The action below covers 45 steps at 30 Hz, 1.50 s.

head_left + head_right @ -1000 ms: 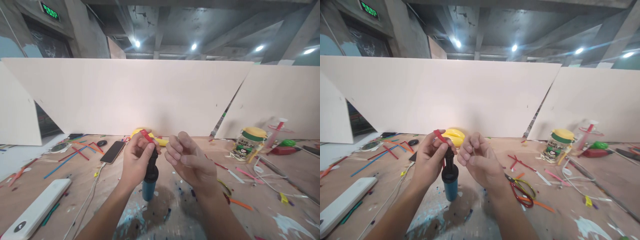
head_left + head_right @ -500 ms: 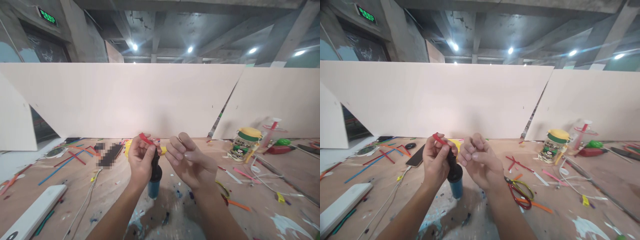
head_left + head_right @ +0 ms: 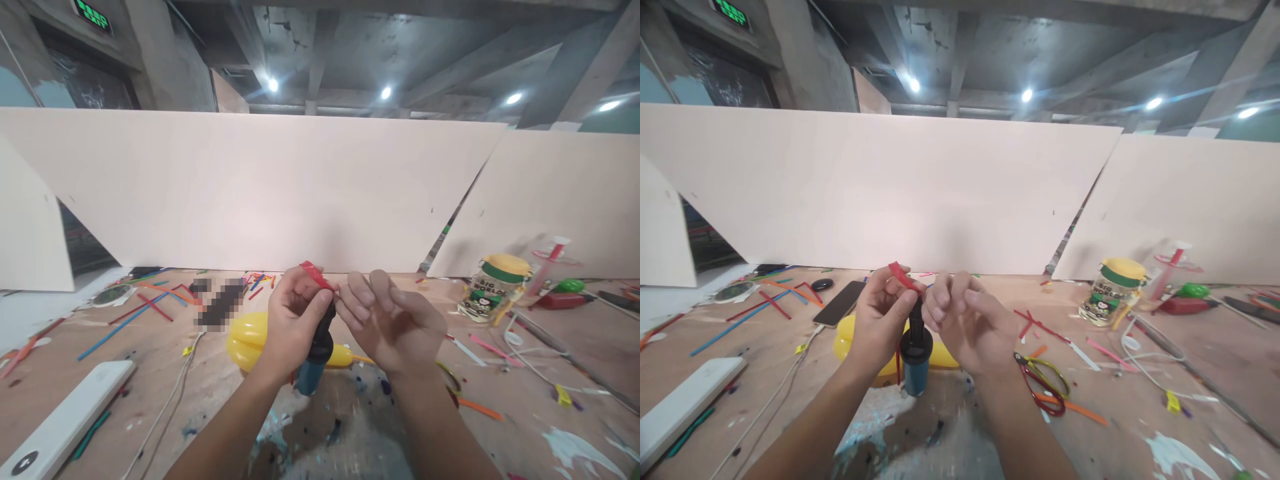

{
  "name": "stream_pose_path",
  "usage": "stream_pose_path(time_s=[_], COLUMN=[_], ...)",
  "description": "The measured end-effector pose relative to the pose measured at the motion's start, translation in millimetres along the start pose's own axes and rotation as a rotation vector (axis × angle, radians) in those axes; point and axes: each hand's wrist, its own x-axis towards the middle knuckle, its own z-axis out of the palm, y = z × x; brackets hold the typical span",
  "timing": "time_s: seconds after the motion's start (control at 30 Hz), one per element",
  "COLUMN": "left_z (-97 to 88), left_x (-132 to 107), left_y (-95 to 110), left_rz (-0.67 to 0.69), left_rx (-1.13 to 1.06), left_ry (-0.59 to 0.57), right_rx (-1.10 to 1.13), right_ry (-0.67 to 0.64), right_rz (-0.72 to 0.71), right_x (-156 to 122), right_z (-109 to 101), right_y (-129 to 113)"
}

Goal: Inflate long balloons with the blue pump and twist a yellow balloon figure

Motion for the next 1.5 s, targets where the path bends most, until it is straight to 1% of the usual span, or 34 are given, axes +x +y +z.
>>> stream_pose_path(time_s=[0.23, 0.33, 0.43, 0.5, 0.57, 0.63, 0.7, 0.77, 0.83, 0.93, 1.03, 1.17, 1.33, 1.5], left_z=[-1.8, -3.3, -5.8, -7.5, -8.6, -8.5, -7.1, -5.1, -3.2, -1.1, 0.3, 1.5, -1.4, -6.2], left_x=[-1.1, -0.2, 1.7, 2.9, 3.7, 3.6, 2.7, 1.0, -1.1, -4.5, -7.1, -8.3, -9.6, -14.1], left_y=[2.3, 1.9, 1.6, 2.0, 3.4, 6.6, 11.4, 16.8, 21.9, 27.7, 31.4, 33.4, 34.0, 35.9], left_rz=[0.000, -0.004, -0.015, -0.019, -0.024, -0.042, -0.065, -0.083, -0.098, -0.123, -0.134, -0.138, -0.129, -0.147], left_rx=[-0.003, -0.009, -0.008, -0.013, -0.019, 0.002, 0.039, 0.074, 0.100, 0.153, 0.216, 0.264, 0.342, 0.429], left_ry=[-0.028, -0.042, -0.043, -0.051, -0.058, -0.050, -0.042, -0.044, -0.045, -0.033, -0.028, -0.042, -0.058, -0.089], right_rx=[-0.055, -0.096, -0.202, -0.349, -0.591, -0.882, -1.100, -1.188, -1.205, -1.247, -1.321, -1.422, -1.510, -1.643], right_ry=[-0.040, -0.018, 0.012, 0.022, 0.063, 0.123, 0.142, 0.109, 0.093, 0.085, 0.030, -0.048, -0.109, -0.145], right_rz=[-0.043, -0.047, -0.044, -0.055, -0.101, -0.188, -0.291, -0.383, -0.453, -0.529, -0.594, -0.637, -0.655, -0.745], right_x=[-1.6, -1.3, -0.9, -0.7, -0.9, -1.8, -3.3, -5.3, -7.3, -9.6, -10.5, -11.4, -13.2, -14.5], right_z=[-0.6, -1.6, -4.5, -7.6, -10.5, -12.1, -11.6, -9.5, -6.6, -2.8, -1.0, -2.7, -6.6, -4.8], right_y=[3.3, 2.9, 3.4, 5.1, 7.5, 9.8, 11.2, 11.6, 11.1, 8.8, 5.5, 1.5, -1.4, -4.1])
